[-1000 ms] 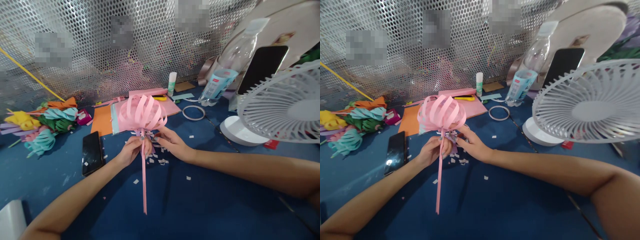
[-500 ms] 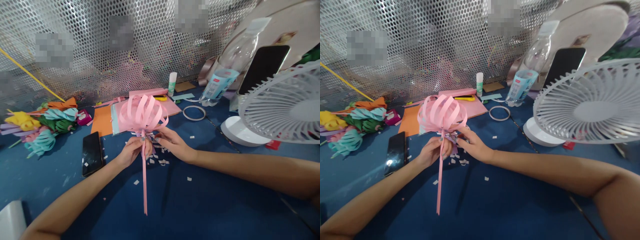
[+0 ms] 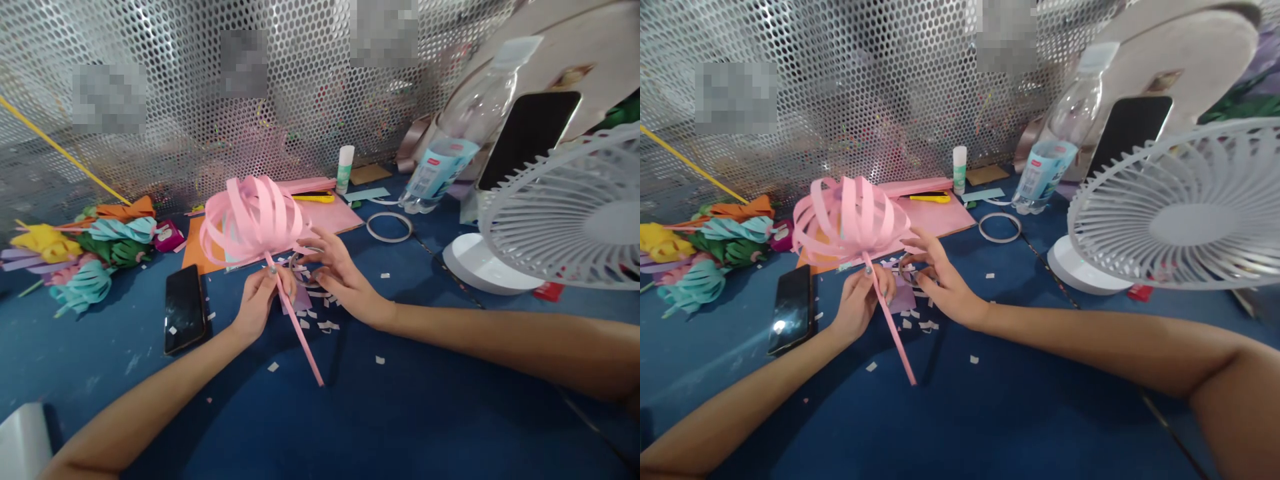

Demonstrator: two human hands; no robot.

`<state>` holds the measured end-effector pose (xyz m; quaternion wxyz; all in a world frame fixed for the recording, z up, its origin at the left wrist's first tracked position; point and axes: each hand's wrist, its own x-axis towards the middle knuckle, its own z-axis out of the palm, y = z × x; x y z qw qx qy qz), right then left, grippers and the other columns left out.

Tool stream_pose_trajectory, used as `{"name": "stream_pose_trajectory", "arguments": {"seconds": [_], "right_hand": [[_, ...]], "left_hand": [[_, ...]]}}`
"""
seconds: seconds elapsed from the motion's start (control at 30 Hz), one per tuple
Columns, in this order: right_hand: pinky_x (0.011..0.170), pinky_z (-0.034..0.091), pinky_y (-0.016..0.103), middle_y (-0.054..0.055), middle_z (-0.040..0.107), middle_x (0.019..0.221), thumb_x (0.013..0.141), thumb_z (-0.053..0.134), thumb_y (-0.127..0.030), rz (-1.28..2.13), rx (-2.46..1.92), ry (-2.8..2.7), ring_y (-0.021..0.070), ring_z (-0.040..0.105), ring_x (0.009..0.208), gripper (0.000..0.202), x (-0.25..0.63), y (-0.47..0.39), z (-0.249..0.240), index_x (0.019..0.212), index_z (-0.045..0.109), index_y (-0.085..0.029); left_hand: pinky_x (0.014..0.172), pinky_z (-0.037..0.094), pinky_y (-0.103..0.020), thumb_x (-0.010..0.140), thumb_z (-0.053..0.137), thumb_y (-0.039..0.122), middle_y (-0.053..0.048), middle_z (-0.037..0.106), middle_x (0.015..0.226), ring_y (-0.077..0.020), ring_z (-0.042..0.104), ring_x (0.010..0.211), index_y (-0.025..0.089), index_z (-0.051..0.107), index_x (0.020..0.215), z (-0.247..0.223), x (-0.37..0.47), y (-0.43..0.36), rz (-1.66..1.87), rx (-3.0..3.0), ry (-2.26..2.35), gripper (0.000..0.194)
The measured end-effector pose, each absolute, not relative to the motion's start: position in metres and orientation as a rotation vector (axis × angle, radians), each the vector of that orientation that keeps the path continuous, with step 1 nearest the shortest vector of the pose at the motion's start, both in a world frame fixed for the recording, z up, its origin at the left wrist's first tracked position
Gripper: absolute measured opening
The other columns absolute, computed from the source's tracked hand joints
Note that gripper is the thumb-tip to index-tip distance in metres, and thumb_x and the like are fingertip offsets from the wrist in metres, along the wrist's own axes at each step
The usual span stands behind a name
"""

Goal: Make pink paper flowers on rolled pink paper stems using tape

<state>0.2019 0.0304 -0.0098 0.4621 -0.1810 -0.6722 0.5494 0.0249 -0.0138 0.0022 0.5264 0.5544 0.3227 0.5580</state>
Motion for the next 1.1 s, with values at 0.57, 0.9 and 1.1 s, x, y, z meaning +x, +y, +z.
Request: {"name": "stream_pose_trajectory", "arguments": {"seconds": [0.57,0.9,1.1], "right_hand": [[0.082,0.05,0.031,0.005,0.054,0.109,0.087,0.045,-0.013,1.328,-0.527,-1.775,0.0151,0.058,0.095,0.026,0.2025,0.035,-0.0133,0.111,0.051,-0.021],[0.083,0.049,0.029,0.005,0.054,0.108,0.087,0.046,-0.014,1.413,-0.495,-1.72,0.0142,0.056,0.094,0.026,0.2034,0.0346,-0.0134,0.111,0.052,-0.02],[0.082,0.049,0.03,0.005,0.053,0.104,0.088,0.046,-0.016,1.426,-0.501,-1.724,0.0145,0.056,0.095,0.022,0.2036,0.0348,-0.0121,0.109,0.052,-0.02]], "left_hand": [[0.043,0.046,-0.015,0.088,0.067,0.033,-0.001,0.067,0.066,-0.0073,0.058,0.046,0.014,0.062,0.094,-0.0015,0.0247,-0.0107,1.227,1.221,0.664,0.021],[0.054,0.053,-0.02,0.075,0.081,0.031,-0.006,0.069,0.07,-0.0106,0.063,0.055,0.011,0.072,0.077,0.0008,0.0231,-0.0076,1.017,1.154,0.622,0.022],[0.043,0.051,-0.019,0.075,0.08,0.031,-0.004,0.068,0.066,-0.01,0.06,0.045,0.011,0.071,0.074,-0.0014,0.0223,-0.0065,1.046,1.153,0.572,0.022]]}}
